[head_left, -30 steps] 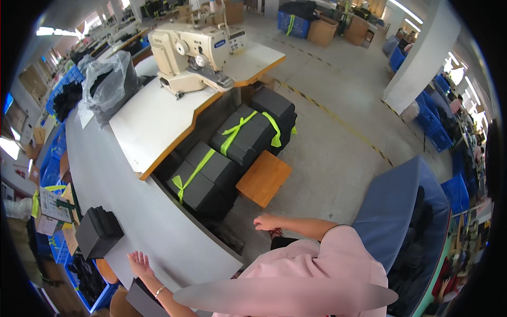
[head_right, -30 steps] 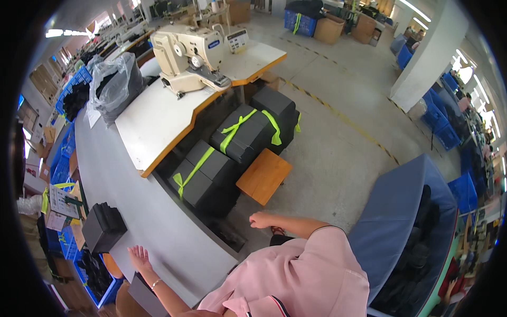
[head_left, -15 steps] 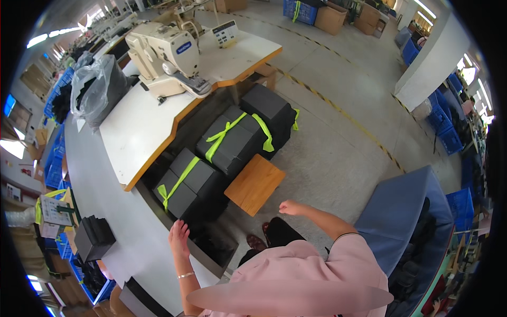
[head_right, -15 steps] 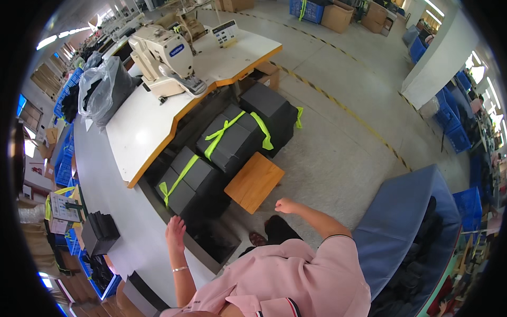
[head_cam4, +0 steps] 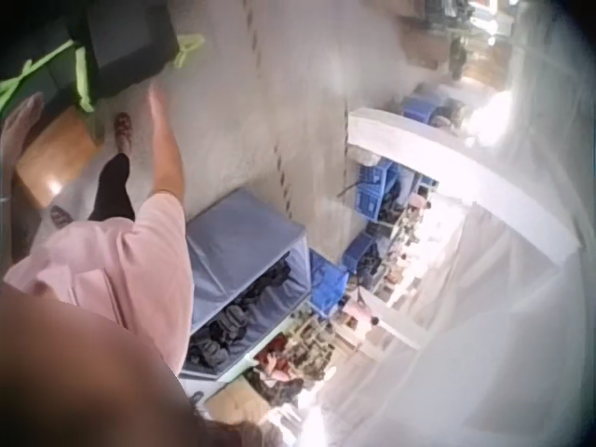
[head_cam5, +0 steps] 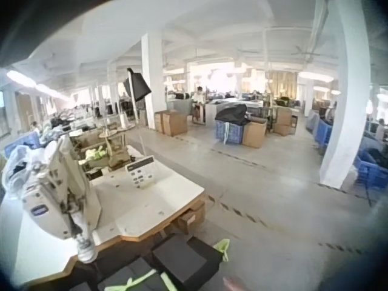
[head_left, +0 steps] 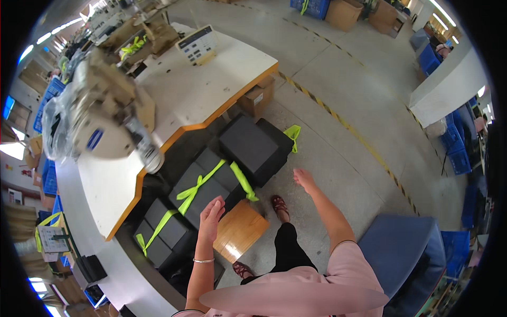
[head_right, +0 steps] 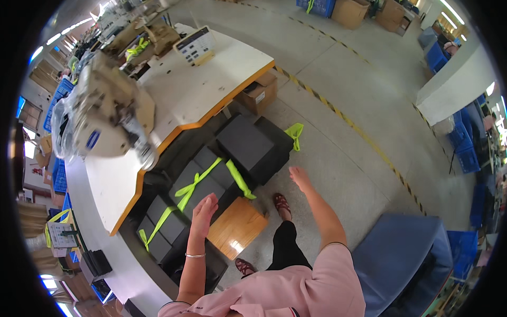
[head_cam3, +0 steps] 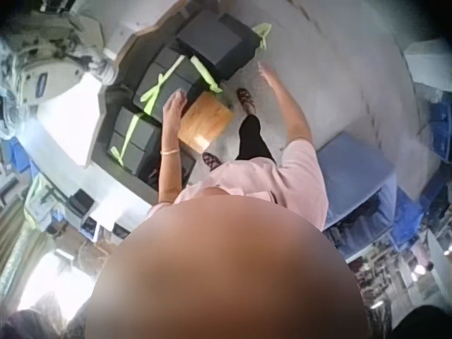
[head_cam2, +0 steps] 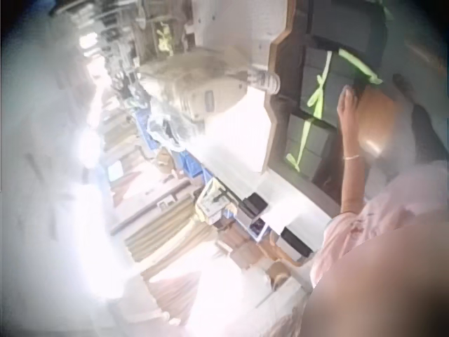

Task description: Stack and organize black accordion-style filter components on a factory workbench.

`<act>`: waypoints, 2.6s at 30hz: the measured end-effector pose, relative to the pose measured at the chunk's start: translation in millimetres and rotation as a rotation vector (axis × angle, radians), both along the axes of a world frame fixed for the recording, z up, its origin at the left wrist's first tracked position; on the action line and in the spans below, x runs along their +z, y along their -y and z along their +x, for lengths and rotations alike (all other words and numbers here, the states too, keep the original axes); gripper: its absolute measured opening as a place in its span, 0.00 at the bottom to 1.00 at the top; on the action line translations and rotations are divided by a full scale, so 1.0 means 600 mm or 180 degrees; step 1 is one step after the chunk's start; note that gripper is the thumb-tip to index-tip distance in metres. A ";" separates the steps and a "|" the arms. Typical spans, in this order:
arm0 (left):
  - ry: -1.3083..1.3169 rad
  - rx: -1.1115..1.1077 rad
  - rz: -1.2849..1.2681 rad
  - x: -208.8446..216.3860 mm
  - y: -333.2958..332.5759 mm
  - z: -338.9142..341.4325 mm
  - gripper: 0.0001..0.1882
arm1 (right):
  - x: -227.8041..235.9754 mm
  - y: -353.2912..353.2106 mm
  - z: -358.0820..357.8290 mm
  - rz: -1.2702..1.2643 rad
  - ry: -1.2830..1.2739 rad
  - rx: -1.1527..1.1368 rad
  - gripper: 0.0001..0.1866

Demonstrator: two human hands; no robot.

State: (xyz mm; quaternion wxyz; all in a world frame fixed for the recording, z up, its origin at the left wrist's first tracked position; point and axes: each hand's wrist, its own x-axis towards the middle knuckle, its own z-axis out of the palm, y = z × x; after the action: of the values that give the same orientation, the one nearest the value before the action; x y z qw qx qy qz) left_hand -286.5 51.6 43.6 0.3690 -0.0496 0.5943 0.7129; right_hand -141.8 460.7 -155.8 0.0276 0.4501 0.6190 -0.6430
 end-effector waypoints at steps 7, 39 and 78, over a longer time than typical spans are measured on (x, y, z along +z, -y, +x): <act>-0.1162 0.0082 -0.1272 -0.069 -0.301 -0.102 0.40 | -0.067 -0.175 -0.284 0.0161 -0.0231 0.0406 0.26; -0.1663 0.0322 -0.2201 -0.145 -0.417 -0.074 0.70 | -0.165 -0.124 -0.370 -0.1727 -0.0200 0.0583 0.34; -0.1574 0.3171 -0.1500 0.168 0.738 0.686 0.62 | 0.581 1.240 -0.084 0.1720 -0.2165 0.4944 0.35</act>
State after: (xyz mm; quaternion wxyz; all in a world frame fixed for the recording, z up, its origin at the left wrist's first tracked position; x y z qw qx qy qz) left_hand 125.1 -391.0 144.4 -0.1793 -0.2352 0.7096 0.6395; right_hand -192.4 -283.5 192.6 0.1634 -0.3208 0.8548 -0.3738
